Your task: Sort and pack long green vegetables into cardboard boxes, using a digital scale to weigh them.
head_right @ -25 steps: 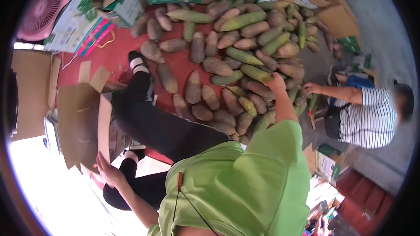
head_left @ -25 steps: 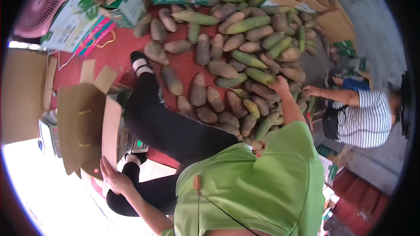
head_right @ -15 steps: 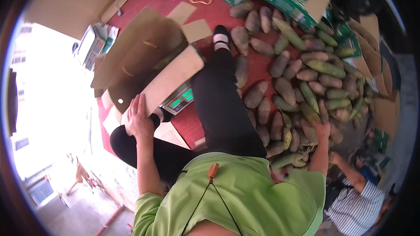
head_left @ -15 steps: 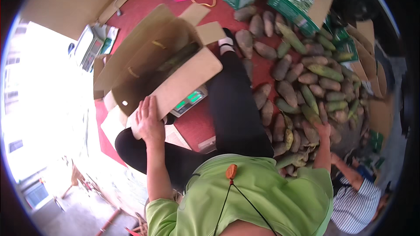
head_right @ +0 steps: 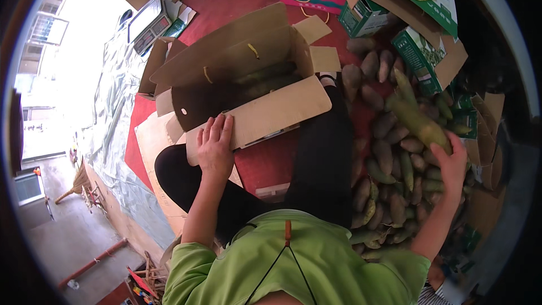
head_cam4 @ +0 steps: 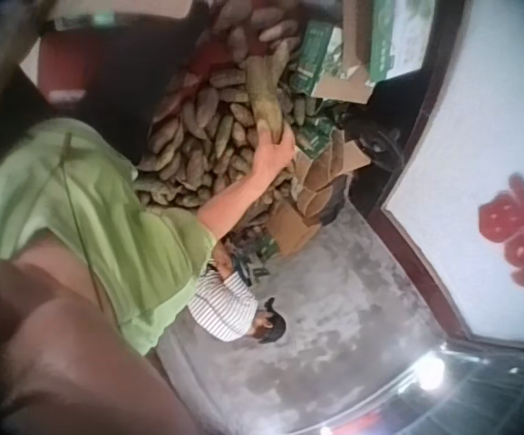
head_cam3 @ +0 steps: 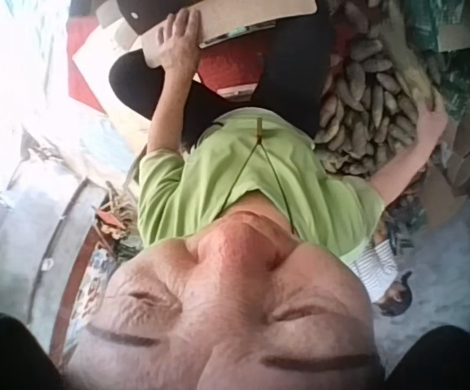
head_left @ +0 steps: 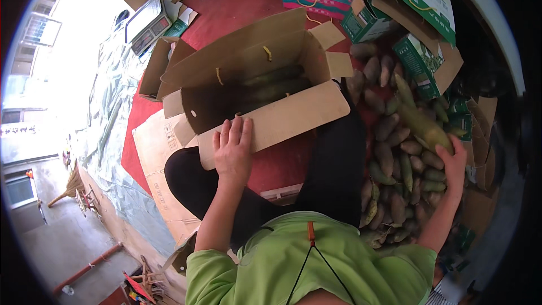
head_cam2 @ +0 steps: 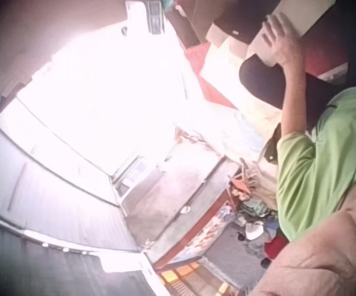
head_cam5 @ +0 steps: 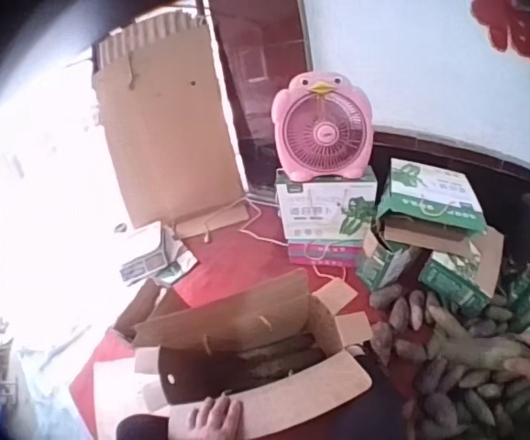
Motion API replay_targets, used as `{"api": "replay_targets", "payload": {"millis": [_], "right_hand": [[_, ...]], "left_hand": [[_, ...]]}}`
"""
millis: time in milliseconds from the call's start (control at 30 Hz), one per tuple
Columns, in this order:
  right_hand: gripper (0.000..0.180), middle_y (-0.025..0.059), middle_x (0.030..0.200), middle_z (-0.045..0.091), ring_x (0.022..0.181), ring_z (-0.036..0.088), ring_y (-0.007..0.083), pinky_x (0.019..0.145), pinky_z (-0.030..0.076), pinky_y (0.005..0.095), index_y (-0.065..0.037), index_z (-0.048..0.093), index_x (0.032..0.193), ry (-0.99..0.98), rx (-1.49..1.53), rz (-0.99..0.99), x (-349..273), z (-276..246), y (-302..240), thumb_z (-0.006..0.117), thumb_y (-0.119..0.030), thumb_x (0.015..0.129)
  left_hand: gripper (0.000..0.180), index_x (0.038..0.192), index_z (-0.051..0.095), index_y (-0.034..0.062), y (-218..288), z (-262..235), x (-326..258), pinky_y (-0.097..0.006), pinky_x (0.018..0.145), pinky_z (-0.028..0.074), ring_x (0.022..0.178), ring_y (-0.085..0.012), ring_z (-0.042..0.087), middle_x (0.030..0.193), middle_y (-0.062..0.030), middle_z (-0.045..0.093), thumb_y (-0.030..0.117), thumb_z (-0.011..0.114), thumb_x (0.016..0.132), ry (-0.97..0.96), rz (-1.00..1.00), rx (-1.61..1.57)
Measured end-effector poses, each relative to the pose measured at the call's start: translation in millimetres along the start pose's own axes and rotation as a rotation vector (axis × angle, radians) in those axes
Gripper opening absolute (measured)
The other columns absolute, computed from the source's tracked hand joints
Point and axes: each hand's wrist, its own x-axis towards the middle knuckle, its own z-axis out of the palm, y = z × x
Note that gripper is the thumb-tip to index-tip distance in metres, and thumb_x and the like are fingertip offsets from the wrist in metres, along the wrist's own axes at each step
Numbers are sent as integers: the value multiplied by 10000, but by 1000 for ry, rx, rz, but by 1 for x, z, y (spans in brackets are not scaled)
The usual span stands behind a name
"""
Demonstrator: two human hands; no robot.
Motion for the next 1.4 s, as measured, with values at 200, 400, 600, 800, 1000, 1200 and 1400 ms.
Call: {"api": "replay_targets", "payload": {"millis": [200, 400, 600, 800, 1000, 1200, 1400], "right_hand": [[396, 62, 963, 615, 869, 573, 143, 777, 457, 267, 24, 590, 1071, -206, 100, -343, 31, 51, -165, 687, -91, 705], [422, 134, 944, 642, 861, 625, 308, 760, 486, 380, -33, 667, 952, -402, -200, -636, 63, 169, -237, 719, -330, 657], [506, 173, 971, 645, 936, 619, 318, 800, 487, 428, -33, 647, 1001, -602, -360, -608, 62, 294, -256, 696, -421, 679], [551, 128, 1047, 650, 986, 612, 302, 830, 476, 453, -86, 587, 1163, -384, -211, -724, 80, 302, -223, 672, -429, 741], [314, 48, 874, 671, 770, 606, 129, 706, 485, 264, -40, 640, 1073, -208, 357, -499, 92, 201, -145, 670, -216, 815], [238, 65, 839, 656, 754, 595, 132, 697, 477, 274, -23, 649, 1012, 35, 305, -79, 53, 152, 38, 655, -162, 819], [241, 174, 907, 667, 855, 642, 345, 739, 505, 406, -25, 669, 929, -164, -276, 222, -63, 191, 205, 617, -215, 790]], "left_hand": [[474, 1266, 524, 115, -2, -1, -2, -520, 991, 356, 1200, -337, 478, 1280, -108, 515, 83, 523, 793, 24, 15, -55], [512, 1276, 514, 91, -2, -3, -4, -530, 999, 337, 1209, -353, 462, 1287, -126, 509, 58, 513, 765, 21, 0, -104], [493, 1266, 522, 87, -3, -2, -2, -529, 999, 329, 1205, -355, 460, 1285, -129, 511, 77, 512, 773, 10, 2, -113], [466, 1251, 531, 94, -3, -2, 1, -497, 999, 345, 1203, -328, 470, 1266, -112, 525, 92, 499, 786, 36, 15, -90], [481, 1260, 533, 130, -5, 11, 2, -453, 1011, 358, 1218, -292, 469, 1285, -74, 520, 60, 507, 785, 39, 21, -47], [502, 1274, 529, 142, -3, 6, 3, -405, 1019, 361, 1220, -268, 472, 1279, -58, 536, 16, 510, 788, 47, 5, -52], [648, 1317, 488, 141, -1, 10, 3, -381, 1034, 355, 1236, -275, 455, 1313, -64, 512, 61, 590, 682, -2, 22, -48]]}}
